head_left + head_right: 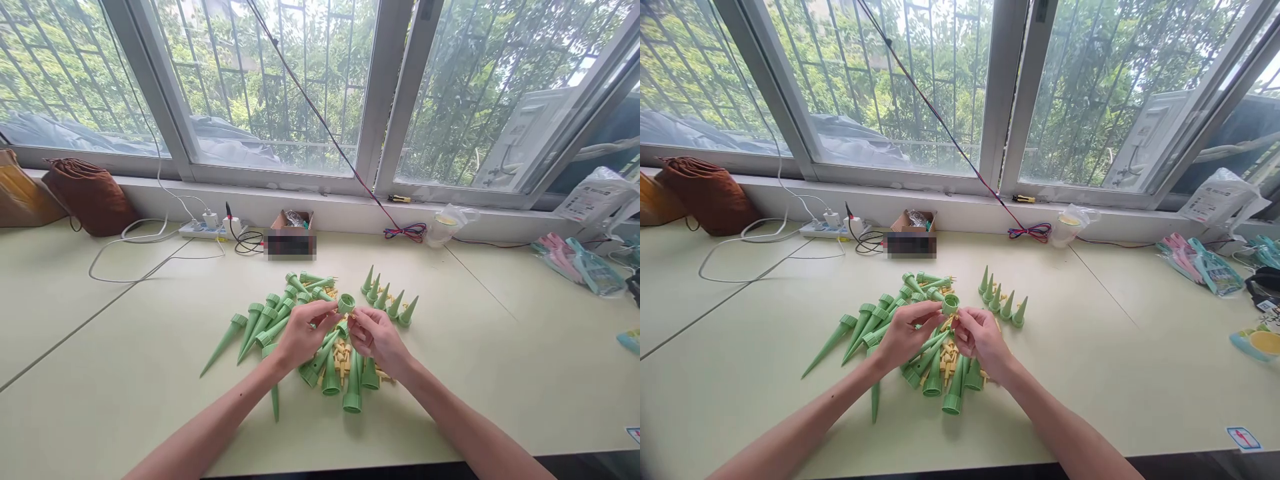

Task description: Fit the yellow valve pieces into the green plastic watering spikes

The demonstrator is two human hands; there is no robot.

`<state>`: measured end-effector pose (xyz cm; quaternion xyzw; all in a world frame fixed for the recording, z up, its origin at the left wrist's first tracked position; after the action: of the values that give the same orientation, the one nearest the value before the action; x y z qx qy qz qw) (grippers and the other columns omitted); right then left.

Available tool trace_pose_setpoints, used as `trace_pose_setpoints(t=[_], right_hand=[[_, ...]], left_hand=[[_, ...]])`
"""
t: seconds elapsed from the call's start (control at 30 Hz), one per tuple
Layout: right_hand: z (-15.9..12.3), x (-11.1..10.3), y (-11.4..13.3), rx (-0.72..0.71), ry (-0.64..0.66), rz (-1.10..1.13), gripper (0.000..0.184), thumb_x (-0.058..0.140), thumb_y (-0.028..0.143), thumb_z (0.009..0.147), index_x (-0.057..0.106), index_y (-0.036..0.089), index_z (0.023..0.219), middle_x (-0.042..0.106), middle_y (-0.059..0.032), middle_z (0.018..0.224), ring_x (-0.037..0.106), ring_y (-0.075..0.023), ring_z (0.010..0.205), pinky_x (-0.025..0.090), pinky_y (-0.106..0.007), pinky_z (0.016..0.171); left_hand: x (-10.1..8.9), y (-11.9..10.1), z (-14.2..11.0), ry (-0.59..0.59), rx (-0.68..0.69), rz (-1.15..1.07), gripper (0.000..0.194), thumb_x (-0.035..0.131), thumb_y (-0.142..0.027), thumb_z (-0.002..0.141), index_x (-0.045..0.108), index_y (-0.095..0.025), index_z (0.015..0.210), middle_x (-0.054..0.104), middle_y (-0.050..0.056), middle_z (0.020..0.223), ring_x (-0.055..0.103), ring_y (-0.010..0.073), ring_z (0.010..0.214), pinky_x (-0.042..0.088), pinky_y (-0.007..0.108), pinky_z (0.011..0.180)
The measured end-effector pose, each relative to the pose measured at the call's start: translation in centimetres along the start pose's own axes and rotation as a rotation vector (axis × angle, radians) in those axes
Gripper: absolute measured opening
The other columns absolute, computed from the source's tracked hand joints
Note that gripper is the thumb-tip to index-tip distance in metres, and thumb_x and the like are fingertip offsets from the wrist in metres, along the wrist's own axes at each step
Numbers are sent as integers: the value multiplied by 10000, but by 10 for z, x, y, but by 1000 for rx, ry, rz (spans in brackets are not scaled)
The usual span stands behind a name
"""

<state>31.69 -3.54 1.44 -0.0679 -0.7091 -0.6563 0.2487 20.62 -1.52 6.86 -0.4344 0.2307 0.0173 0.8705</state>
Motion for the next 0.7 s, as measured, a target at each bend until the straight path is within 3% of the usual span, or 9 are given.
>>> trace_pose_setpoints(t=[0.43,0.7], right_hand=[[-1,0,-2,69,22,53,443,738,460,820,476,164,621,355,81,503,326,-36,396,135,-214,407],[-5,-1,18,-156,-16,-303,321,628,428,910,576,164,736,418,61,526,374,-69,416,257,-226,404]], left_hand=[[3,7,-3,22,-63,-67,170,629,-285,891,690,-130,859,560,4,642,446,98,576,376,213,500],[16,18,-7,134,-258,-281,256,623,-371,902,608,-138,797,422,-53,541,359,55,440,292,187,400]])
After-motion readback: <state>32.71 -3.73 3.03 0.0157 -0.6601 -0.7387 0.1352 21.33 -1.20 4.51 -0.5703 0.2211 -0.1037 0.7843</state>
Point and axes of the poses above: each hand's wrist, its own z-axis towards the middle knuckle, its own x-axis out of the palm, y = z × x, the point moved 10 cm from there along z, towards the middle knuckle
